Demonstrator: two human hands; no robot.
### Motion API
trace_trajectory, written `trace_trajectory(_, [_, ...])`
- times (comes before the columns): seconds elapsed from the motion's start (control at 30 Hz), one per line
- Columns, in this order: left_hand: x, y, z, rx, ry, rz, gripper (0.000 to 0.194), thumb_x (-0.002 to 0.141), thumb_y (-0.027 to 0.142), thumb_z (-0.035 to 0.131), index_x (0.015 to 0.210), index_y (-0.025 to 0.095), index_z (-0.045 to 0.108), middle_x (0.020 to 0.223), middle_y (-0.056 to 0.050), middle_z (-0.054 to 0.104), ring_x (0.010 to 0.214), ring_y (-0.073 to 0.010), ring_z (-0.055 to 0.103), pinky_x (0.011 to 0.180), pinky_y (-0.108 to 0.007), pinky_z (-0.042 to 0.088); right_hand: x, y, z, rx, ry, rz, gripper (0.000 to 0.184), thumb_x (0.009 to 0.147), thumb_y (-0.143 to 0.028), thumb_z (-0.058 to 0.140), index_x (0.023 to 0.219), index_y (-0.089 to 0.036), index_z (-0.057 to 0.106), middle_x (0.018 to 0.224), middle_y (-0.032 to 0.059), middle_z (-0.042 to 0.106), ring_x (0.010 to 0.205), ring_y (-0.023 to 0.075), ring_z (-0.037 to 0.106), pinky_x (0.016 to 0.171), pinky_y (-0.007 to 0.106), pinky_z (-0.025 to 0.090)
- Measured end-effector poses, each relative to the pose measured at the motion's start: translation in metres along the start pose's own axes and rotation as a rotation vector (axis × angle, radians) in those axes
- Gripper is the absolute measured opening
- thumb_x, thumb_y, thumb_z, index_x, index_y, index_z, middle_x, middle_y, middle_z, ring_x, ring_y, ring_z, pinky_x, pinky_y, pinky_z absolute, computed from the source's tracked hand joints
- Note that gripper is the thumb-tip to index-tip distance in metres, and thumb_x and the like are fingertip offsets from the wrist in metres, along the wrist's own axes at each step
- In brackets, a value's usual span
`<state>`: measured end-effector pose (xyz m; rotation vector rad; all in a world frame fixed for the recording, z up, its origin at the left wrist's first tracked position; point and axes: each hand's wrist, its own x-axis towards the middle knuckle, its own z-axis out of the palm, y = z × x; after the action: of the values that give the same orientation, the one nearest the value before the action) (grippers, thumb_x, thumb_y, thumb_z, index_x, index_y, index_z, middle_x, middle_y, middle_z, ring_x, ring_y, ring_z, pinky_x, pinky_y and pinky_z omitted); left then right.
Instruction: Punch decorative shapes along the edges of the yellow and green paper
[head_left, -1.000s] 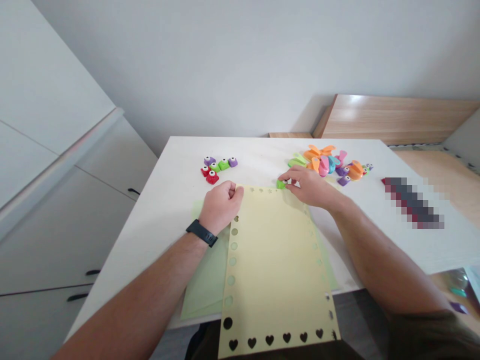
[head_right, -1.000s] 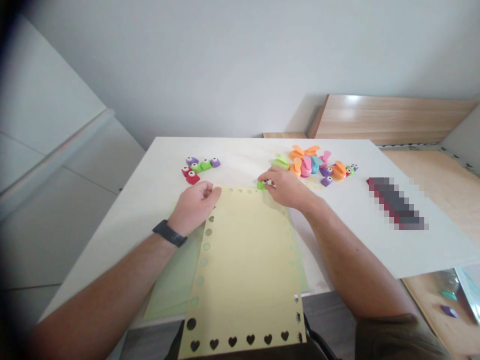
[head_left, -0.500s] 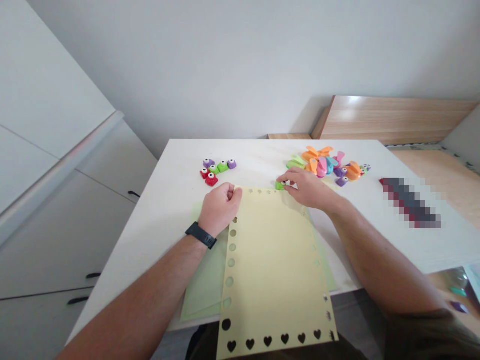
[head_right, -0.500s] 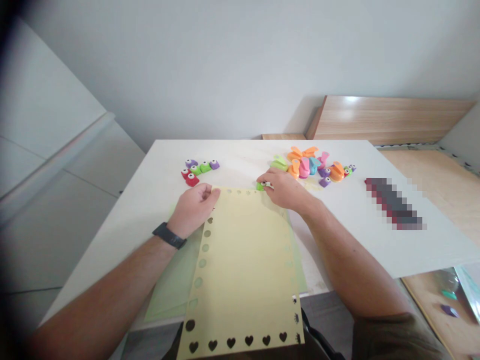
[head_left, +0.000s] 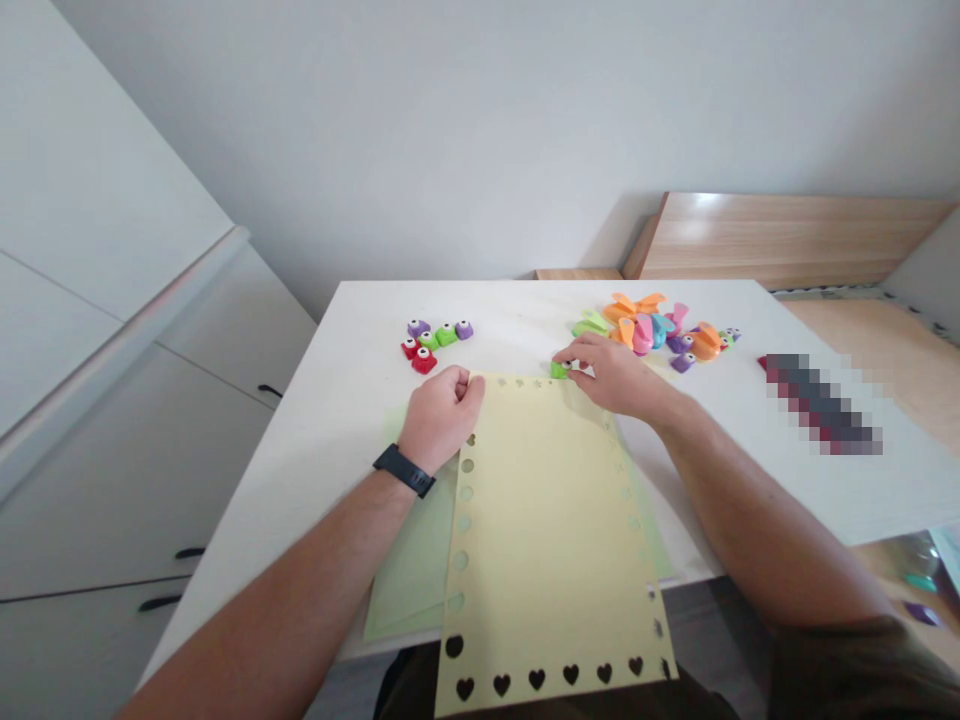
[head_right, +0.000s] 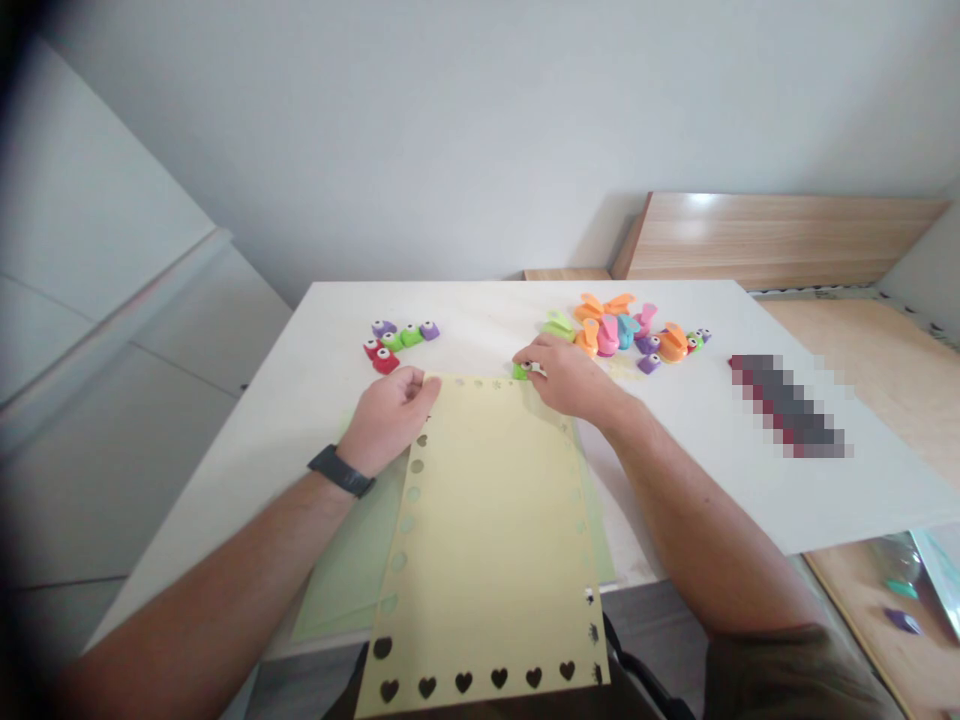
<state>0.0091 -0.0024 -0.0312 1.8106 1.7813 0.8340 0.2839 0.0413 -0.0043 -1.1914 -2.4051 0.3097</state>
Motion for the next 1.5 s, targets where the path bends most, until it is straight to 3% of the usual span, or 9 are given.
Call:
trace_trajectory(0.87, [-0.0017, 0.0061, -0.0021, 0.003, 0.016, -0.047, 0.03, 0.092, 0.048, 0.049, 0.078, 0.023, 0.058, 0.064, 0.0, 0.066, 0.059, -0.0174, 0.058, 0.057, -0.028, 0.037, 0.0004, -0.0081, -0.0025, 0.024, -0.105, 0.027, 0.025, 0.085, -0.012, 0.06, 0.105, -0.02, 0.073, 0.099, 0.0067, 0.067, 0.084, 0.0167, 0.063, 0.08, 0.03, 0.05])
trace_trajectory(1.33, [-0.0014, 0.0066, -0.0033, 0.015, 0.01, -0.065, 0.03, 0.091, 0.047, 0.049, 0.077, 0.023, 0.058, 0.065, 0.0, 0.066, 0.059, -0.0176, 0.058, 0.058, -0.029, 0.037, 0.0, -0.0074, -0.0048, 0.061, -0.063, 0.046, 0.029, 0.082, -0.011, 0.06, 0.107, -0.021, 0.071, 0.1, 0.0064, 0.07, 0.083, 0.0173, 0.063, 0.077, 0.031, 0.05])
trace_trajectory(1.5, [-0.0013, 0.0061, -0.0032, 0.015, 0.014, -0.058, 0.029, 0.091, 0.047, 0.049, 0.076, 0.023, 0.058, 0.066, 0.0, 0.067, 0.06, -0.0181, 0.059, 0.058, -0.029, 0.037, 0.0021, -0.0067, -0.0054, 0.081, 0.006, 0.171, 0.016, 0.089, -0.022, 0.057, 0.099, -0.021, 0.07, 0.088, 0.0037, 0.071, 0.074, 0.0154, 0.062, 0.065, 0.028, 0.046])
